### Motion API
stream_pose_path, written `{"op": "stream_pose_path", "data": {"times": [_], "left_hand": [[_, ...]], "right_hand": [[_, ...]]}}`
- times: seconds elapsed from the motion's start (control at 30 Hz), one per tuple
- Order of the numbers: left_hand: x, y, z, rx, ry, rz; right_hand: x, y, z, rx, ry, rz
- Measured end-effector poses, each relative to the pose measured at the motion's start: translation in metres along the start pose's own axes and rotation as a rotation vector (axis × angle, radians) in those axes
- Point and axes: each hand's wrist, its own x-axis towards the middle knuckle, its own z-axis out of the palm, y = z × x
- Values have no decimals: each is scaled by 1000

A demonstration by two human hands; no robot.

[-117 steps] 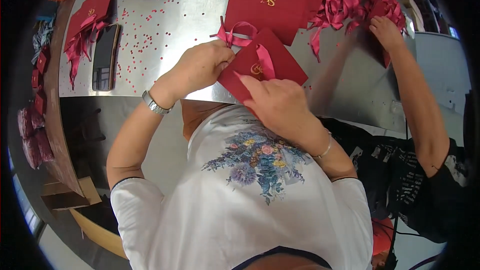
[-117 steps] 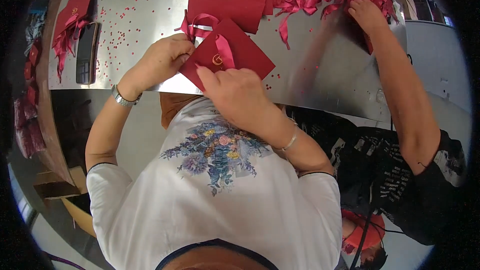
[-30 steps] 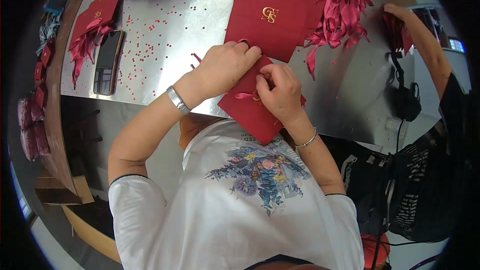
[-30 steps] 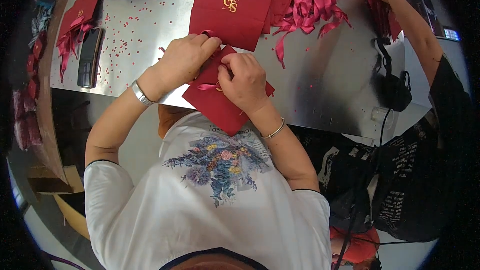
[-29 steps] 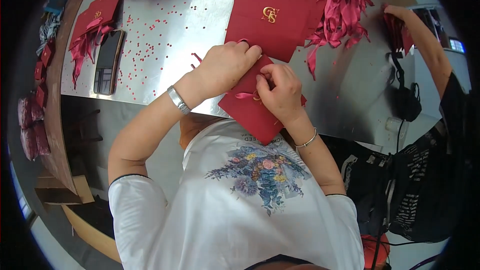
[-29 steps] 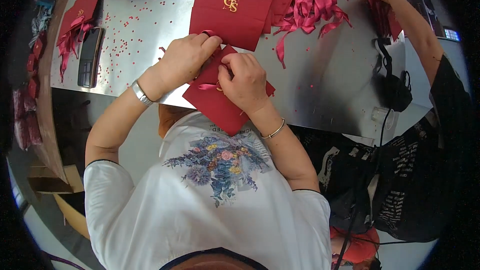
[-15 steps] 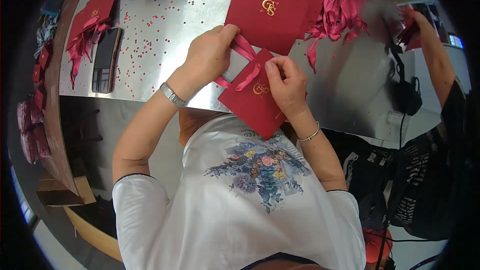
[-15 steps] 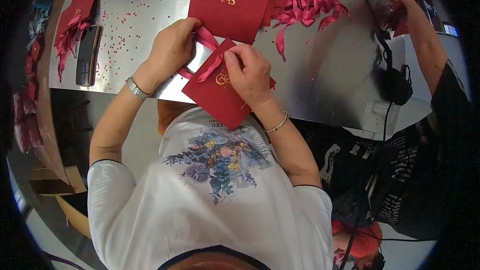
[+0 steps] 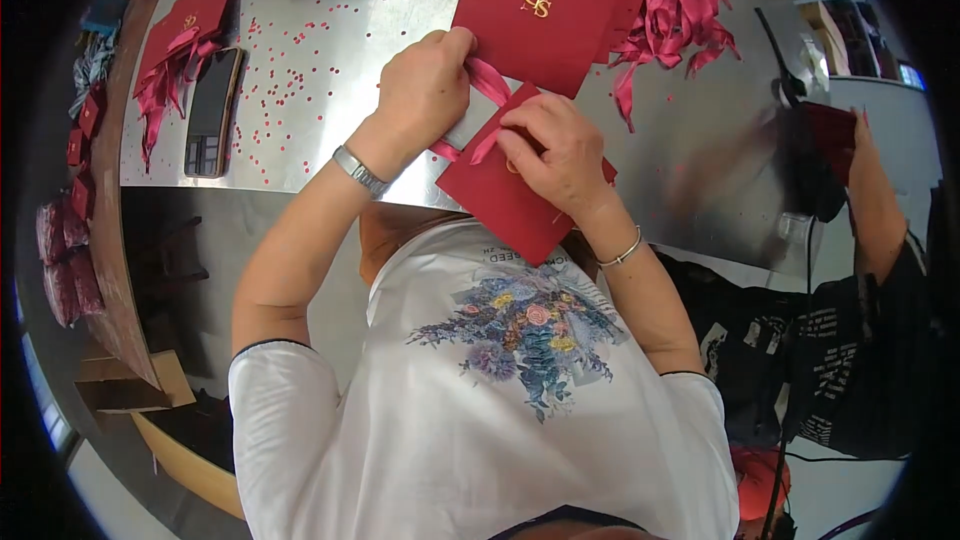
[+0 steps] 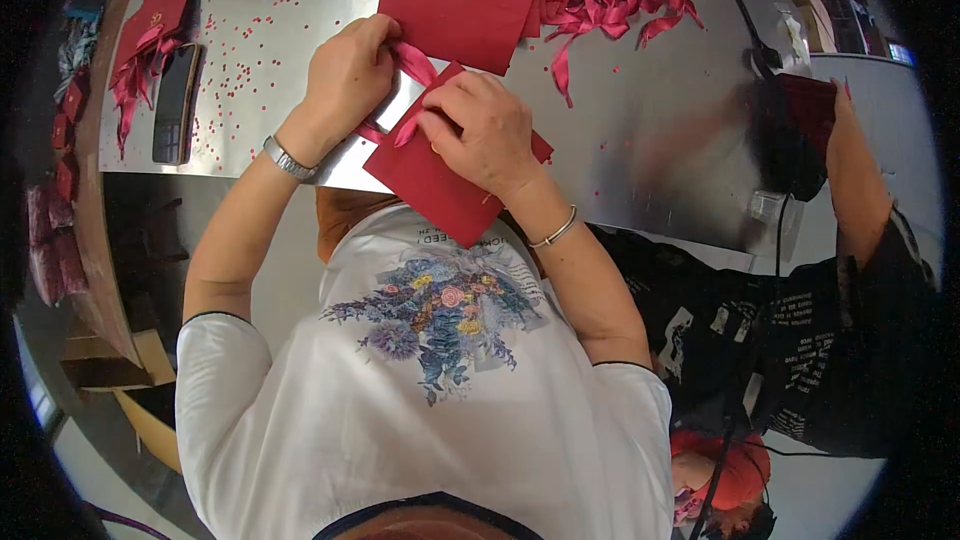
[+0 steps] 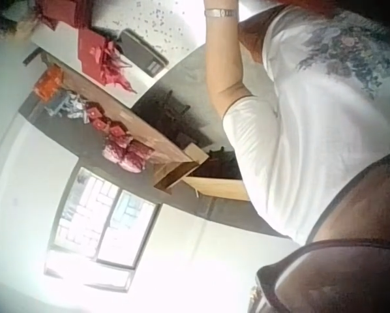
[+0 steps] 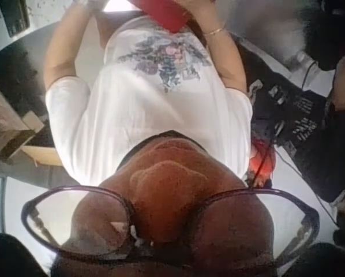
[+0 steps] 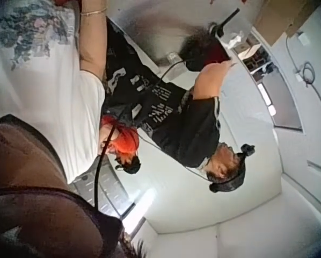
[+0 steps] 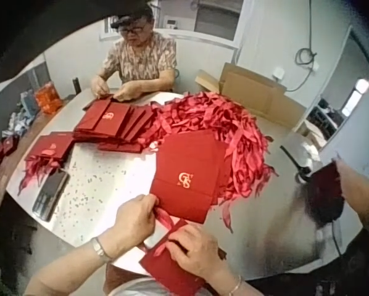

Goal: The person attaches ribbon handles to red gift bags by threading and tucking the ribbons into the bag slots by hand.

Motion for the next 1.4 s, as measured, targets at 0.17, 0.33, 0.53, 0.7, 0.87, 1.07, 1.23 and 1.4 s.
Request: {"op": "stream_pose_path", "data": {"times": [0.17, 0.33, 0.53, 0.7, 0.87, 1.07, 1.23, 1.4], "left_hand": [[0, 1, 1, 13, 27, 55], [-6, -1, -8, 26, 26, 91], [-8, 22, -6, -83, 1, 259], [-12, 21, -11, -95, -27, 417], [-15, 17, 3, -96, -82, 403], [-28, 31, -14, -67, -135, 430], [-27, 30, -11, -131, -91, 410], [-25, 33, -15, -158, -87, 418]], "right_hand": [[1, 2, -4, 6, -107, 4], [5, 13, -8, 78, -172, 39], [9, 36, 0, -33, -257, -208], [12, 25, -3, 9, -139, -183], [12, 22, -7, -30, -248, -99], [3, 21, -6, 42, -218, -135], [3, 28, -8, 97, -265, -141], [6, 14, -9, -79, -228, -238]]}}
